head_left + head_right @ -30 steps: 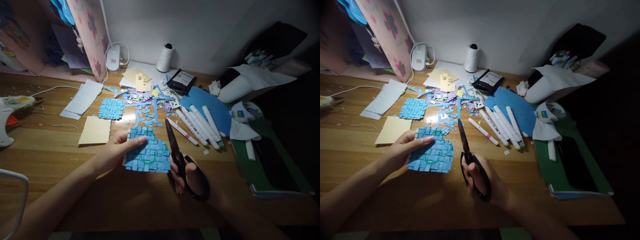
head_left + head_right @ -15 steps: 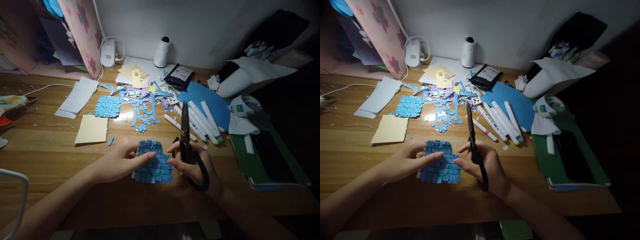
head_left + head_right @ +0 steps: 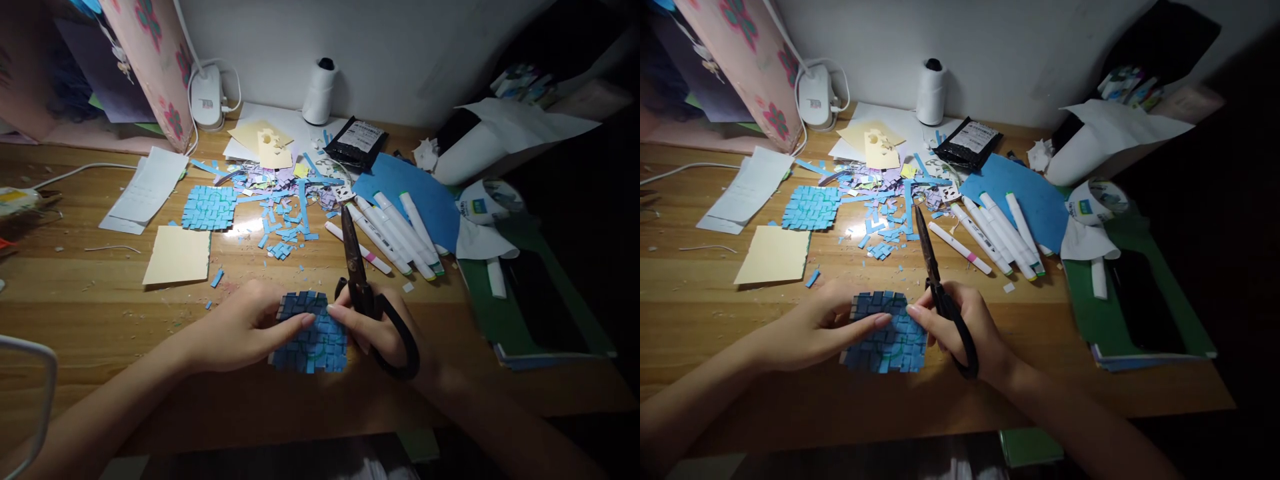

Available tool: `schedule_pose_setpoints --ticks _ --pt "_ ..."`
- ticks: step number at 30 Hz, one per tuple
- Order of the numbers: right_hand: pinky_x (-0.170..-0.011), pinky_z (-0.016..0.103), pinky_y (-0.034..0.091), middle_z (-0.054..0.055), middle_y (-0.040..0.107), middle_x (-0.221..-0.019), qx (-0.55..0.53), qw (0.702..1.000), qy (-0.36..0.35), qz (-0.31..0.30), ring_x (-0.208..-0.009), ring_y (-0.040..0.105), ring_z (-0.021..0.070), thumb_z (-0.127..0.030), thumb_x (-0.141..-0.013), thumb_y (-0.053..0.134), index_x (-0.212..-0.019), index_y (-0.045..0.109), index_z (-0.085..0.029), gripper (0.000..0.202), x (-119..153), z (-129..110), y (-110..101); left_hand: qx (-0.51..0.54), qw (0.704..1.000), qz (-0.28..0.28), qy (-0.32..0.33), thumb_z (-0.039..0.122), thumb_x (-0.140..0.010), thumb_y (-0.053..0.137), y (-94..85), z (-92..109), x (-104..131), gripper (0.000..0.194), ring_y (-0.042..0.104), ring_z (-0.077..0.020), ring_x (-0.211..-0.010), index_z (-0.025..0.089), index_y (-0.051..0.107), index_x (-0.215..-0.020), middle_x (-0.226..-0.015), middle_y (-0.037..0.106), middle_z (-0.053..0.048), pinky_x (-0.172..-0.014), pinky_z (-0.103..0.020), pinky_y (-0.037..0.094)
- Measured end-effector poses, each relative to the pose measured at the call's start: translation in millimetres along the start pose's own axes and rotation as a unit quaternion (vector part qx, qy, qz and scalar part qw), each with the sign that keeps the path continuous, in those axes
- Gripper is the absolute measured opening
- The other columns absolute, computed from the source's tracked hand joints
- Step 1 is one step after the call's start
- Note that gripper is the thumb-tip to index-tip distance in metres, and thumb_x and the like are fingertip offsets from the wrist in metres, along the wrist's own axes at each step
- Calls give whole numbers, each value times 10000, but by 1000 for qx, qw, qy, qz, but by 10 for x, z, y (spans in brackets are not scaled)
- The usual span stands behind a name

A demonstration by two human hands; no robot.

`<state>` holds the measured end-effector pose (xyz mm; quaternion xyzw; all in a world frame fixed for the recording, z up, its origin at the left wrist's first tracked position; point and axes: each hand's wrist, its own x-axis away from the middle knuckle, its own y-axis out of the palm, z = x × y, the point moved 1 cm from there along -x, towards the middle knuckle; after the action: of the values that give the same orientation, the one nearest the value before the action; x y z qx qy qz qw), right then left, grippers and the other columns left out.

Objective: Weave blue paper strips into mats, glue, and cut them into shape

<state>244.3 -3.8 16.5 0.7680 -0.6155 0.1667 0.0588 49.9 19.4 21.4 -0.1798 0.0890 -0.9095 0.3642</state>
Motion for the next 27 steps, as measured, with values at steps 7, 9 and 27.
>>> schedule_pose_setpoints --ticks 7,9,27 --pt "-312 170 282 -80 450 -390 -41 999 1 27 -308 397 48 -321 -746 658 -644 555 -166 213 21 43 43 245 960 28 -132 339 -747 652 172 45 -81 205 569 -116 -645 143 656 -806 -754 656 -3 -600 -204 458" --pt "-311 169 277 -76 456 -406 -27 999 -10 21 -316 398 46 -291 -747 650 -633 562 -163 192 47 32 65 256 954 45 -149 314 -708 687 221 57 -93 188 545 -101 -587 130 652 -724 -673 634 10 -558 -190 438" --pt "-343 164 314 -57 491 -473 27 999 -31 -1 -355 406 38 -274 -770 625 -634 533 -157 202 76 20 83 364 915 1 -174 221 -657 738 223 9 -78 151 581 -92 -572 111 636 -663 -638 643 0 -583 -194 492"
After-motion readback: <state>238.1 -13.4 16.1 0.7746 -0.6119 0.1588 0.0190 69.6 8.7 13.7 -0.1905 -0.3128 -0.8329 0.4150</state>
